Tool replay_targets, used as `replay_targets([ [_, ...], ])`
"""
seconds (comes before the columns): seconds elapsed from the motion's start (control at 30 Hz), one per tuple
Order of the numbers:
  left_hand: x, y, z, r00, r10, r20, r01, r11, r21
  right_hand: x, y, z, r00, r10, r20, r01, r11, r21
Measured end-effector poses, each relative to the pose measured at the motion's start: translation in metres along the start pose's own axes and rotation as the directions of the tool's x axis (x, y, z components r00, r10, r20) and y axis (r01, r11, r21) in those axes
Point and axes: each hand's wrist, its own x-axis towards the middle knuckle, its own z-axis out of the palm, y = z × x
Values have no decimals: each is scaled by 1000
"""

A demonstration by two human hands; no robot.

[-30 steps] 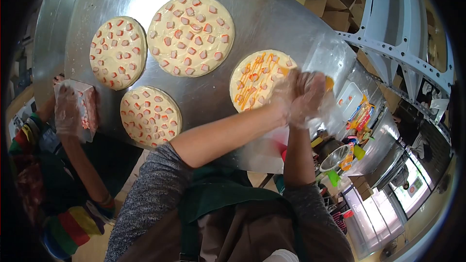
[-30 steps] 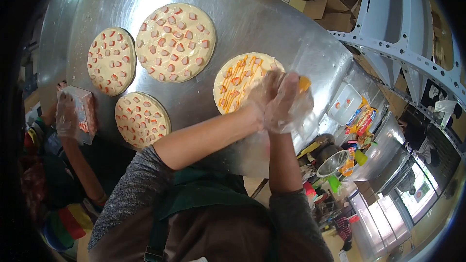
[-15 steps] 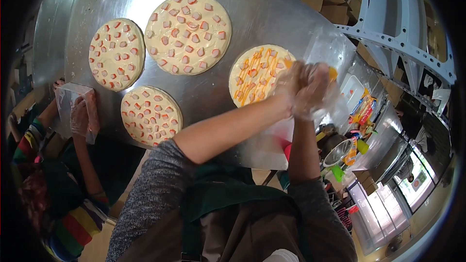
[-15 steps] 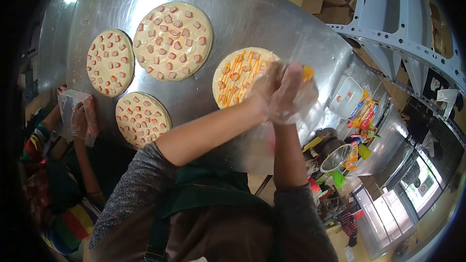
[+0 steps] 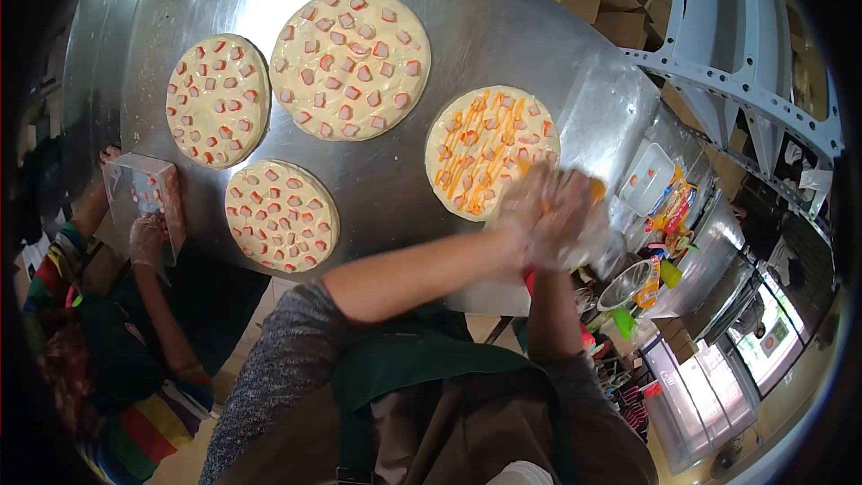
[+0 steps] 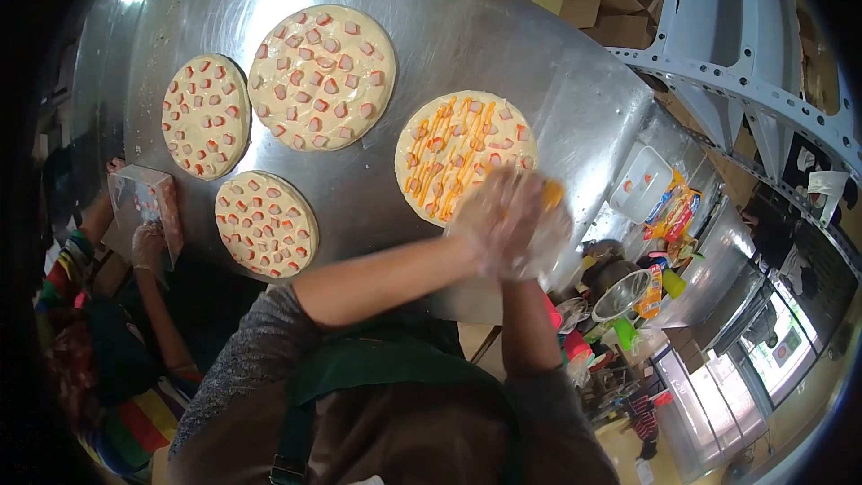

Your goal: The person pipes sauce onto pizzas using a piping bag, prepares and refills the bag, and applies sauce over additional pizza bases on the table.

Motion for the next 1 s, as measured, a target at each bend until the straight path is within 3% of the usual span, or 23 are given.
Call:
replay_targets([
  [0.03,28,6,-1,992,-78,97,92,984,-154,15,2,1,1000,5,-1,-5,1000,15],
  [0.07,49,56,9,738,-627,250,662,601,-448,31,4,3,1000,14,-3,-14,1000,16],
  [0.17,61,53,28,772,-609,180,551,501,-667,42,2,5,999,36,-40,-35,999,11],
  [0.23,35,70,26,652,-759,-2,610,525,-593,16,1,1,997,41,-71,-42,999,-16],
  [0.3,-1,75,20,618,-777,-123,689,610,-392,-25,-2,-5,995,50,-88,-55,998,-44],
  [0.4,-52,63,4,741,-659,-130,671,725,156,-69,-15,-8,997,48,-66,-50,998,-35],
  [0.43,-56,66,2,777,-619,-111,615,712,337,-70,-15,-9,998,37,-50,-38,999,-28],
  [0.47,-49,64,13,789,-579,-208,540,490,684,-62,-14,-10,999,26,-36,-27,999,-24],
  [0.5,-42,27,7,818,-566,-104,555,726,406,-47,-11,-11,1000,14,-25,-14,1000,-16],
  [0.53,-22,22,11,818,-572,-53,573,804,161,-27,-6,-12,1000,5,-19,-5,1000,-6],
  [0.6,25,46,24,771,-636,19,619,743,-256,12,-1,-12,1000,-2,-14,2,1000,22],
  [0.63,40,31,22,888,-446,117,442,895,54,28,1,-10,1000,7,-18,-6,999,32],
  [0.67,55,15,21,951,-229,208,157,937,313,41,1,-9,1000,18,-24,-17,999,41],
  [0.73,59,24,29,955,-274,112,270,961,51,49,-1,-9,998,28,-53,-26,999,32],
  [0.77,45,38,36,872,-488,22,481,849,-219,42,-2,-10,997,30,-68,-29,999,20],
  [0.8,31,71,43,737,-673,-70,551,657,-515,29,-3,-12,996,35,-86,-34,999,4],
  [0.87,-7,59,35,702,-701,-128,634,696,-337,-12,-4,-17,993,41,-108,-44,999,-28],
  [0.93,-50,40,21,747,-650,-138,648,759,-68,-55,-12,-18,993,50,-107,-53,998,-24],
  [1.0,-65,38,19,783,-605,-146,617,784,64,-69,-20,-18,996,39,-78,-41,999,-17],
])
